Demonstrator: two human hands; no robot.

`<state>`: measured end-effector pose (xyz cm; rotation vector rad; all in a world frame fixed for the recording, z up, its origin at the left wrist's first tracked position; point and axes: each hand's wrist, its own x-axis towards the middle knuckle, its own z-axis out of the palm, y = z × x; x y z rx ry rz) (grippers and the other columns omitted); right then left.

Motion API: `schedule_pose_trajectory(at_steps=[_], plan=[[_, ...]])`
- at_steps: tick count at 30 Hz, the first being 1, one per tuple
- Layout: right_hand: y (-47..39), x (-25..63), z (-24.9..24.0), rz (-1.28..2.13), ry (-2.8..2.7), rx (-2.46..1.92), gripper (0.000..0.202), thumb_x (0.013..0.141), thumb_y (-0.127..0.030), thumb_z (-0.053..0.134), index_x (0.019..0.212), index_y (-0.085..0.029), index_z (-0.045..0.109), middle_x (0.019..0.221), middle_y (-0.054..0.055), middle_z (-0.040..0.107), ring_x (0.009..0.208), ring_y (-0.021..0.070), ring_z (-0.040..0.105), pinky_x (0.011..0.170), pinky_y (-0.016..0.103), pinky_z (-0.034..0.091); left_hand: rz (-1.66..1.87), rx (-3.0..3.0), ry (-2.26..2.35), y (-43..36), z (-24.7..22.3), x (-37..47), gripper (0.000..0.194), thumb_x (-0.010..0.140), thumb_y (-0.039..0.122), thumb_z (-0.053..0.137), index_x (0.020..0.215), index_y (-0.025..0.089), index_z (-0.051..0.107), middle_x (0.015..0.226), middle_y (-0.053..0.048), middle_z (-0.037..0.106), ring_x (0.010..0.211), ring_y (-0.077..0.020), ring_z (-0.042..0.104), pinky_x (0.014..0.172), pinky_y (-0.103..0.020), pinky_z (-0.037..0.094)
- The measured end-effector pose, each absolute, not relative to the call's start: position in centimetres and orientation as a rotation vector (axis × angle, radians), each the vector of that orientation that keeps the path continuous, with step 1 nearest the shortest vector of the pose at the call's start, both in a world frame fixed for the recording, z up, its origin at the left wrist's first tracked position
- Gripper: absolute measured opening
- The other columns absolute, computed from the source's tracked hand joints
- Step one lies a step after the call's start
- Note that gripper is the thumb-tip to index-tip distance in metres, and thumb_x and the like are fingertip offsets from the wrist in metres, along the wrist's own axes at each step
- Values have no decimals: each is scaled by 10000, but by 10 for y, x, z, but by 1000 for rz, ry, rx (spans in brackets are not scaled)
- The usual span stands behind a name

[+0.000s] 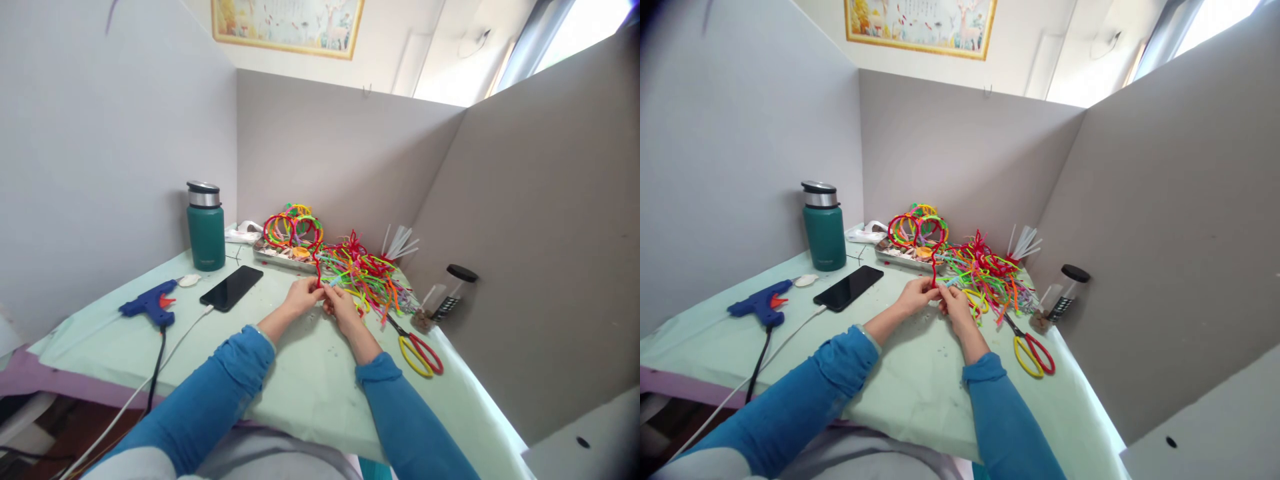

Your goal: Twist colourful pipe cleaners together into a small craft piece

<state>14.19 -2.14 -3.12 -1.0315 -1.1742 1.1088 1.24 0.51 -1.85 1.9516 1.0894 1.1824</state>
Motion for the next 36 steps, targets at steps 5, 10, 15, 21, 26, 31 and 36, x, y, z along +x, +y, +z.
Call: schedule_pose_trajectory(at_steps=[5,10,15,21,26,31,36], plan=[[-21,143,-32,1116,-1176,-1045,396,672,-566,637,642,-185,533,429,-47,480,377,80,392,389,218,264,1169,1968,1096,2,-15,12,201,725,315,554,736,131,633,638,-3,624,613,-116,541,587,-210,425],[-20,143,-33,1107,-1183,-1036,396,679,-562,636,628,-185,526,429,-46,482,382,81,397,394,218,273,1166,1979,1098,3,-15,12,181,727,292,550,739,132,631,646,-3,627,618,-113,543,595,-208,430],[-21,142,-32,1108,-1185,-1057,399,677,-568,634,640,-183,532,421,-47,482,373,81,393,392,220,267,1166,1974,1103,5,-17,12,162,725,273,550,742,133,630,646,-1,627,623,-114,548,603,-207,438],[-20,142,-32,1112,-1184,-1047,390,680,-555,638,642,-182,532,448,-42,498,390,82,405,396,215,265,1167,1986,1113,6,-18,12,146,717,246,545,757,139,636,651,4,630,626,-110,551,612,-205,444],[-19,143,-33,1118,-1187,-1053,388,680,-551,640,650,-178,540,458,-40,502,394,81,413,392,213,260,1164,1982,1095,6,-19,12,152,717,243,540,759,134,637,653,1,632,626,-110,553,608,-202,445],[-20,142,-33,1111,-1195,-1043,395,672,-559,640,640,-176,545,467,-37,507,394,81,414,394,217,273,1180,1970,1083,5,-18,12,148,713,236,544,756,131,639,641,0,630,622,-112,555,608,-204,449],[-20,142,-33,1118,-1192,-1054,397,671,-561,639,639,-179,536,467,-36,509,396,83,420,396,219,277,1165,1982,1085,4,-17,11,156,719,249,542,756,132,638,652,-3,637,626,-113,559,606,-202,450]])
